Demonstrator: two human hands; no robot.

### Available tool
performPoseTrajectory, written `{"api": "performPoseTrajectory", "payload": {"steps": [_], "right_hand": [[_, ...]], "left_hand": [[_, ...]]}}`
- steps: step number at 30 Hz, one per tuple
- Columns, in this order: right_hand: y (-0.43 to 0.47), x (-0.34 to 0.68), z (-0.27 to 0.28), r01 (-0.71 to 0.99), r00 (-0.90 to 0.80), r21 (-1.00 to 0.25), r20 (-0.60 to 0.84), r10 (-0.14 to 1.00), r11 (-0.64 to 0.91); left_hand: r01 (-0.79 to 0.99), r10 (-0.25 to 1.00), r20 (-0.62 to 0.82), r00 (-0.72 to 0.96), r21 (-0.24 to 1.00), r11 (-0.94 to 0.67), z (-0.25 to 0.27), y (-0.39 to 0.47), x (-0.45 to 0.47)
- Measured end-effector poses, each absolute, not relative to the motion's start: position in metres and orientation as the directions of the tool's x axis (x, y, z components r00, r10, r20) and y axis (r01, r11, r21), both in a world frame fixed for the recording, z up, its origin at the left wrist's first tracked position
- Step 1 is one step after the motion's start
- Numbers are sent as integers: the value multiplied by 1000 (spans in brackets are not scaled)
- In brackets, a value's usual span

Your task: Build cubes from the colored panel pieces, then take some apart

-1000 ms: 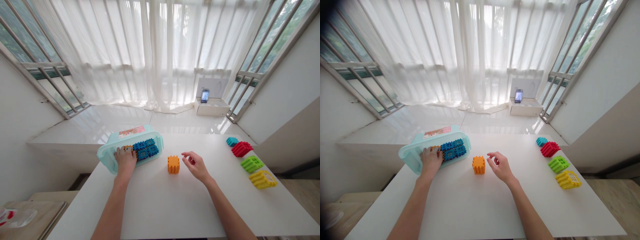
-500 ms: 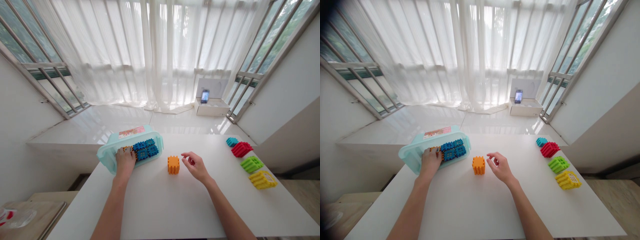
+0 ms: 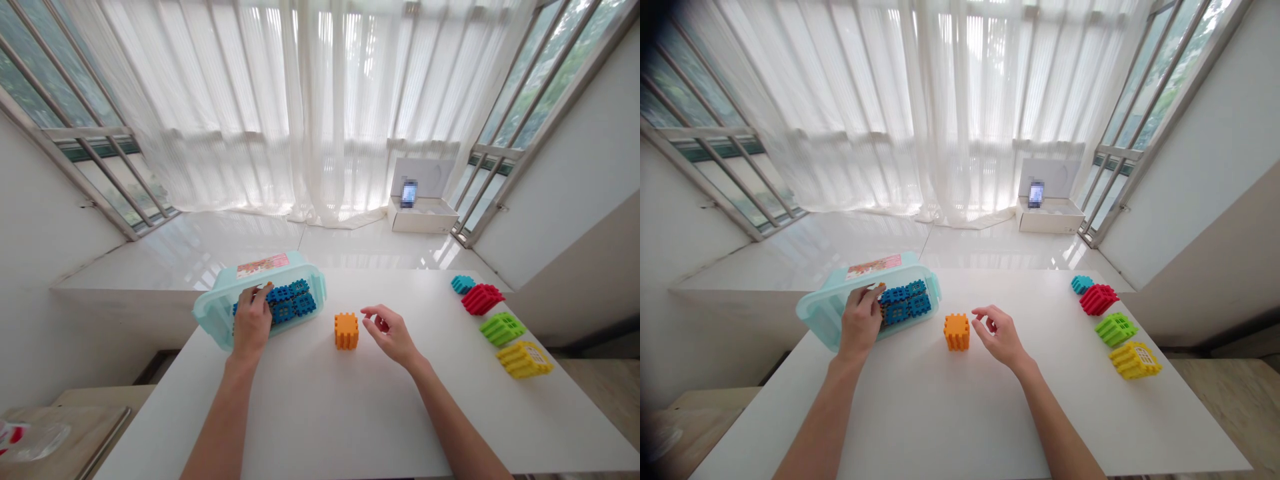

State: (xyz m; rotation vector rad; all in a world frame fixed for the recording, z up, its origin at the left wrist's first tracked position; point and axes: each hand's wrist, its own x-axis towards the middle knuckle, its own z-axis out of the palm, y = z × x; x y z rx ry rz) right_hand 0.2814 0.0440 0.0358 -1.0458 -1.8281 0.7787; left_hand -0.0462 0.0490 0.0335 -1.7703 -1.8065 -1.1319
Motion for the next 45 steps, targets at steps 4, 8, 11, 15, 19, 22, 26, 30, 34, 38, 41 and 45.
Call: {"api": "performPoseTrajectory", "payload": {"steps": [4,8,11,15,19,22,26,30,34,38,41,45], "right_hand": [[45,282,35,345,-244,-811,410,879,473],[46,283,35,342,-181,-800,459,870,493],[45,283,37,321,-148,-796,493,857,514],[40,280,40,281,-175,-782,529,831,557],[32,276,43,251,-300,-744,548,780,619],[28,272,44,226,-397,-721,546,738,655],[26,269,44,200,-454,-719,534,713,666],[23,268,47,231,-469,-731,494,732,642],[23,269,49,267,-432,-746,473,768,609],[29,272,45,263,-304,-825,422,854,501],[35,272,40,219,-262,-877,368,892,427],[37,271,35,196,-266,-897,340,902,396]], "left_hand": [[876,626,778,61,259,-407,40,44,-32],[762,607,792,-68,434,-481,42,39,-12],[497,716,647,-264,727,-474,45,35,3],[93,904,398,-152,917,-388,51,27,24],[-40,959,279,50,960,-277,51,20,38],[-65,957,264,120,964,-257,50,16,44],[-31,948,271,167,962,-270,51,14,47],[-8,946,267,182,963,-271,52,12,48],[6,943,289,168,956,-294,53,12,46],[26,928,337,161,938,-346,52,16,41],[55,920,339,195,933,-356,53,18,39],[147,919,342,195,916,-372,54,20,38]]}}
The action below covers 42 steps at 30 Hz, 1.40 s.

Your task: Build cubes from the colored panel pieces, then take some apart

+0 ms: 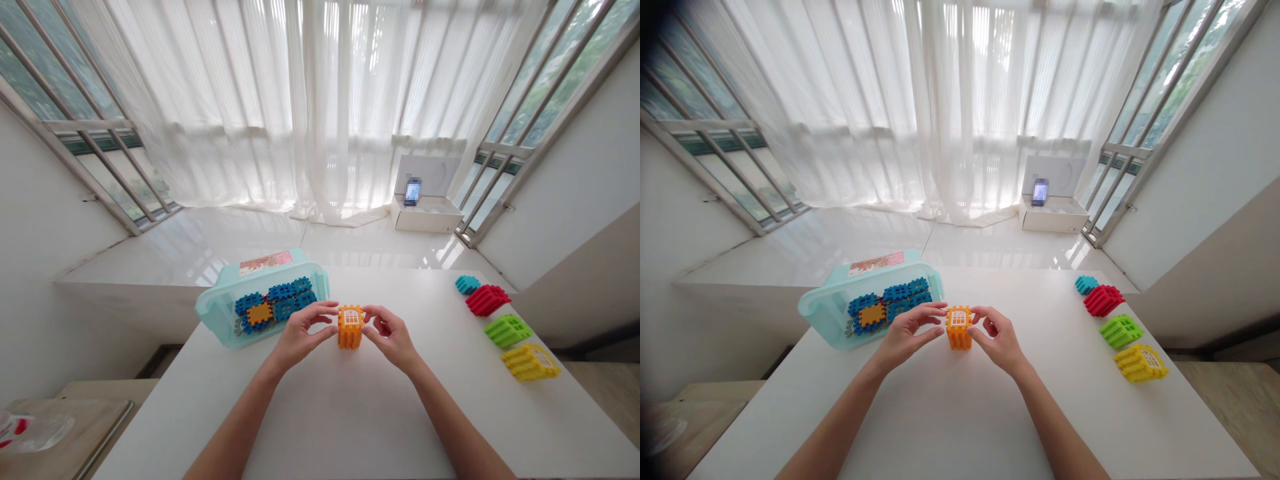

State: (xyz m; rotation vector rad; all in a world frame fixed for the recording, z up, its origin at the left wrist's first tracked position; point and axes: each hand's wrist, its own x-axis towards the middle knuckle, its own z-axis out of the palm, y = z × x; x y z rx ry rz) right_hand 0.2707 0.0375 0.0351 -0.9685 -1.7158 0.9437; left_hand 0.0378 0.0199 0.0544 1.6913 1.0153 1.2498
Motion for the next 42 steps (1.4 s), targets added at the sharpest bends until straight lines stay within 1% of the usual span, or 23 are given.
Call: {"api": "performPoseTrajectory", "payload": {"steps": [4,8,14,19,26,42], "right_hand": [[37,269,35,197,-276,-895,341,898,400],[37,270,36,224,-304,-882,341,889,415],[38,273,37,268,-324,-854,355,877,445],[39,274,38,299,-331,-851,333,883,432],[41,276,33,298,-358,-852,319,878,431],[41,277,34,321,-365,-831,333,869,454]], "left_hand": [[258,914,358,191,880,-399,56,20,38],[302,906,373,199,856,-418,56,21,38],[322,898,386,211,840,-436,57,20,40],[350,892,392,225,822,-449,56,20,41],[362,888,387,248,813,-455,55,21,39],[361,886,382,261,813,-457,53,22,40]]}}
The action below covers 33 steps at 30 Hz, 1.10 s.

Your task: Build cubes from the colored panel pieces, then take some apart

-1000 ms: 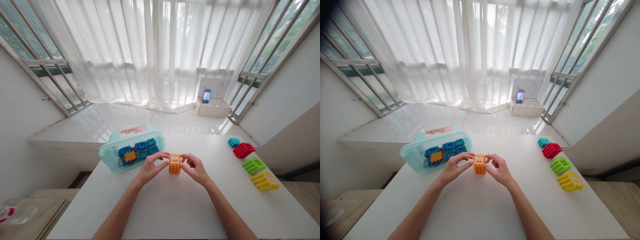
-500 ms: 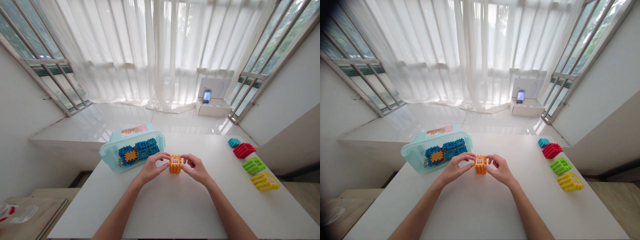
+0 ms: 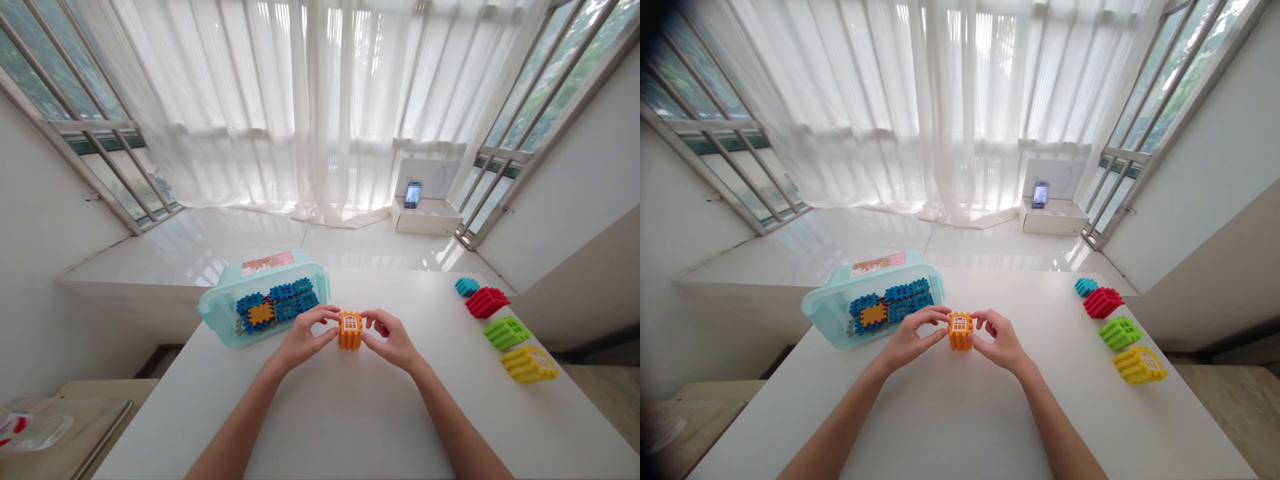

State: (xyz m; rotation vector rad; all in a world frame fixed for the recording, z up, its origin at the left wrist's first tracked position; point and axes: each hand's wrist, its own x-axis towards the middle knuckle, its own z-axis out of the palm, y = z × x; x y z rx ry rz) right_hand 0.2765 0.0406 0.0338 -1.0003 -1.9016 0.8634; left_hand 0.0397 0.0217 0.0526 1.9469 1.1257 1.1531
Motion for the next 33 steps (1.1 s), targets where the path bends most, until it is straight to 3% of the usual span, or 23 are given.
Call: {"api": "performPoseTrajectory", "payload": {"steps": [12,18,22,33], "right_hand": [[41,277,32,323,-374,-838,313,873,439],[45,284,34,275,-371,-870,297,880,409],[52,289,26,267,-313,-882,301,901,388],[33,314,1,412,-124,-873,230,965,261]], "left_hand": [[349,899,343,272,835,-425,54,21,39],[297,904,172,391,906,-301,48,22,29],[358,896,70,439,901,-246,33,22,32],[425,876,182,446,818,-386,10,34,48]]}}
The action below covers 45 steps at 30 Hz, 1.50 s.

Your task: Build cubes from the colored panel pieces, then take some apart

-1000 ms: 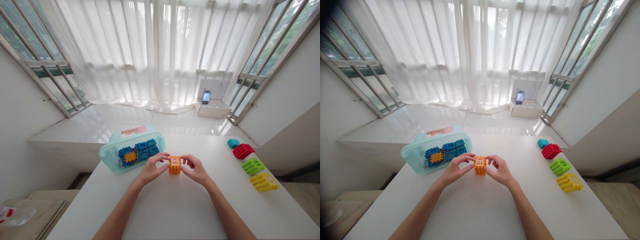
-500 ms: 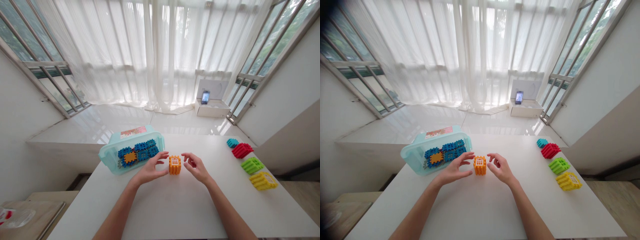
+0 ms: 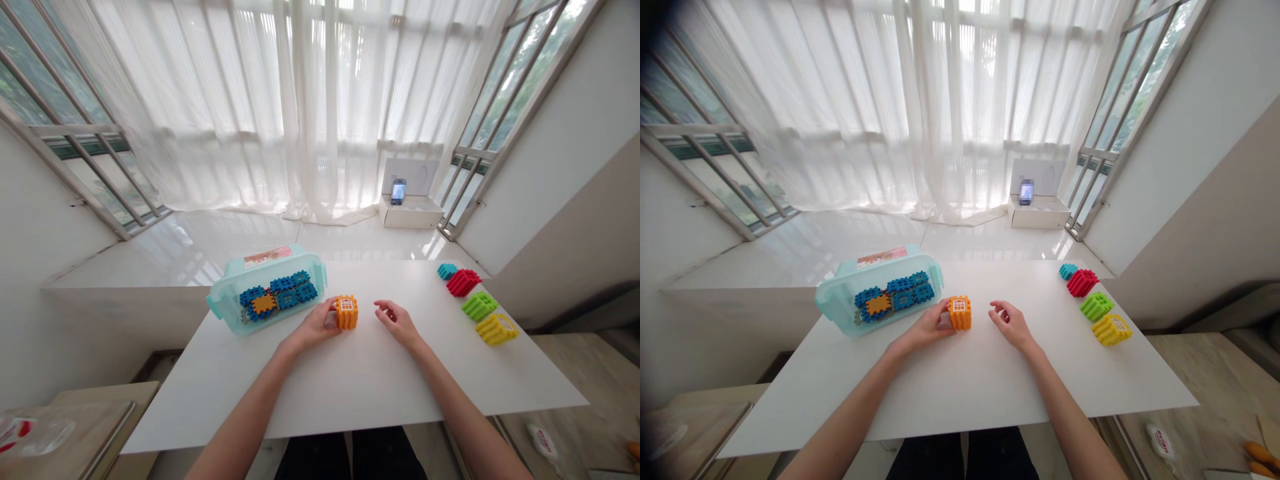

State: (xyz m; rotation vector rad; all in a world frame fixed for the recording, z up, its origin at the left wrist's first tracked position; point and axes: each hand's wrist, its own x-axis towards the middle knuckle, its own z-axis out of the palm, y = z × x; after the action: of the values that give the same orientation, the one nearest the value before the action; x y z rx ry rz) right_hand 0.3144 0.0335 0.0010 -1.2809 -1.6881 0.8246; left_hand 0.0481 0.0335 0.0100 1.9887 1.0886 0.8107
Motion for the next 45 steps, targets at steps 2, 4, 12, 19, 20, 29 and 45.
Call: {"api": "performPoseTrajectory", "payload": {"steps": [2,4,12,19,20,29,45], "right_hand": [[15,325,-1,447,-116,-856,230,966,258],[-5,335,-3,489,-120,-828,249,961,275],[-40,344,-8,594,-227,-710,302,926,378],[-38,343,-6,517,-198,-786,276,941,339],[-38,343,-6,499,-193,-800,272,943,333],[-38,344,-2,451,-205,-842,223,953,295],[-41,340,5,507,-225,-820,174,959,268]], "left_hand": [[452,875,188,446,797,-401,11,35,49],[476,875,191,444,778,-411,11,36,51],[595,873,176,454,669,-445,11,48,92],[599,847,167,505,639,-483,9,81,157],[601,844,163,511,634,-487,9,87,166],[587,804,169,569,601,-542,14,142,242],[573,812,177,556,627,-529,8,212,327]]}}
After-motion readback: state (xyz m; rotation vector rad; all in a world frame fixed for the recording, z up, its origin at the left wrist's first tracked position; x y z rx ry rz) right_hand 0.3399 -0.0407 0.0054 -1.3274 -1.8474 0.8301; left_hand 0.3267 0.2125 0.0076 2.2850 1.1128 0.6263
